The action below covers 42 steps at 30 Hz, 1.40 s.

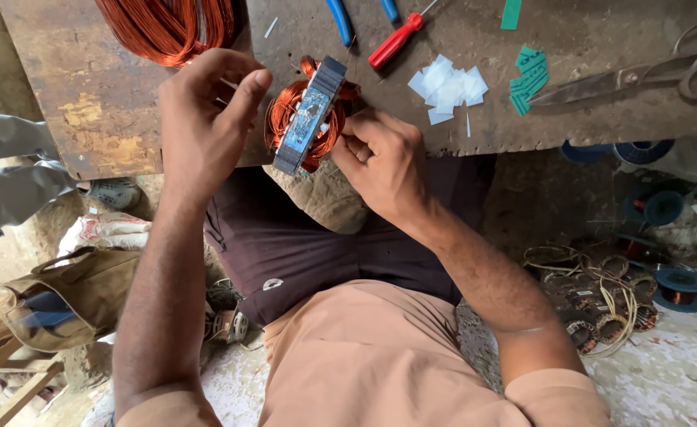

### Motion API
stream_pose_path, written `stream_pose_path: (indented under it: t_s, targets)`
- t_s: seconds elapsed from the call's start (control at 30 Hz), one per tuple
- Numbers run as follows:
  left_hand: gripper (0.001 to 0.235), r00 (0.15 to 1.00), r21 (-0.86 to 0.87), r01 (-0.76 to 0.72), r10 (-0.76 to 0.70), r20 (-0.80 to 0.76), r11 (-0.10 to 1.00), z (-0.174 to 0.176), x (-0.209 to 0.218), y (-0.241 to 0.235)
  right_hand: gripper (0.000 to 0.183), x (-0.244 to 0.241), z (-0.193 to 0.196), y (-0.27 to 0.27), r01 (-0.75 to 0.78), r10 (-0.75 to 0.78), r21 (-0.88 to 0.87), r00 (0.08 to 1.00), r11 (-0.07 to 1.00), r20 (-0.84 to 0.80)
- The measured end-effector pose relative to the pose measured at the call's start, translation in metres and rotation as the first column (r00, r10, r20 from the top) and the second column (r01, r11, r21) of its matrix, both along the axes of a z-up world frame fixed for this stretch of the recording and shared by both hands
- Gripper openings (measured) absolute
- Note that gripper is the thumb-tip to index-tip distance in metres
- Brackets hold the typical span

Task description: Manually winding and securing copper wire coils onto a motor stator assembly.

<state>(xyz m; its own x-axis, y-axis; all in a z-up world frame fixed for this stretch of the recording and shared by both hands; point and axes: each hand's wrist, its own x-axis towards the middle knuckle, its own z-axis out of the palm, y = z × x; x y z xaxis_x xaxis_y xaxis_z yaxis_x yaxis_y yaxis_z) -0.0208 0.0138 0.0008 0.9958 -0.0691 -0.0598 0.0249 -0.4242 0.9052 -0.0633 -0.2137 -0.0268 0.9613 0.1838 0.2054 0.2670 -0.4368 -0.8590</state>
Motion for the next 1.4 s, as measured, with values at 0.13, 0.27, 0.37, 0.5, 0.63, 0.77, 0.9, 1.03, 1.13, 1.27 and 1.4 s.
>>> stream_pose_path:
  t_s: [0.13, 0.27, 0.37, 0.5, 0.63, 0.77, 0.9, 1.03, 1.13, 1.27, 1.4]
  targets:
    - [0.018, 0.998, 0.087, 0.067, -0.068, 0.013, 0.994, -0.004, 0.007, 0.000, 0.010, 0.003, -0.001, 0.000, -0.022, 0.022, -0.003, 1.000, 1.000, 0.021]
    - [0.023, 0.978, 0.134, 0.177, -0.159, -0.136, 0.975, 0.009, 0.017, -0.009, 0.007, 0.009, 0.000, -0.005, -0.073, 0.075, -0.050, 0.996, 0.996, 0.046]
    - [0.028, 0.928, 0.060, 0.243, -0.214, -0.305, 0.968, 0.008, 0.021, -0.011, 0.006, 0.012, -0.001, -0.011, -0.096, 0.096, -0.028, 0.995, 0.995, 0.004]
    - [0.026, 0.904, -0.189, 0.279, -0.324, -0.279, 0.942, -0.010, 0.015, -0.003, 0.011, 0.019, -0.008, -0.006, -0.111, 0.112, -0.090, 0.994, 0.990, 0.002]
    - [0.022, 0.921, -0.176, 0.317, -0.347, -0.176, 0.932, -0.006, 0.018, -0.006, 0.008, 0.025, -0.008, -0.018, -0.187, 0.179, -0.100, 0.980, 0.977, -0.083]
    - [0.018, 0.915, -0.121, 0.334, -0.352, -0.196, 0.935, -0.004, 0.018, -0.007, 0.012, 0.031, -0.014, -0.031, -0.312, 0.323, -0.096, 0.936, 0.945, 0.136]
    - [0.018, 0.912, -0.188, 0.316, -0.352, -0.212, 0.930, -0.012, 0.018, -0.004, 0.013, 0.030, -0.010, -0.029, -0.297, 0.312, -0.123, 0.940, 0.947, 0.140]
    - [0.019, 0.914, -0.166, 0.322, -0.352, -0.201, 0.932, -0.008, 0.018, -0.005, 0.006, 0.030, -0.029, -0.023, -0.270, 0.292, -0.134, 0.939, 0.953, 0.181]
    - [0.020, 0.916, -0.072, 0.359, -0.366, -0.163, 0.930, -0.003, 0.019, -0.007, 0.010, 0.032, -0.044, -0.019, -0.263, 0.304, -0.228, 0.938, 0.938, 0.168]
    - [0.017, 0.912, -0.110, 0.351, -0.366, -0.186, 0.930, -0.010, 0.019, -0.004, 0.007, 0.031, -0.048, -0.024, -0.276, 0.304, -0.159, 0.932, 0.948, 0.199]
    - [0.016, 0.912, -0.124, 0.326, -0.346, -0.221, 0.937, -0.003, 0.018, -0.006, 0.013, 0.030, -0.051, -0.022, -0.285, 0.308, -0.146, 0.935, 0.947, 0.175]
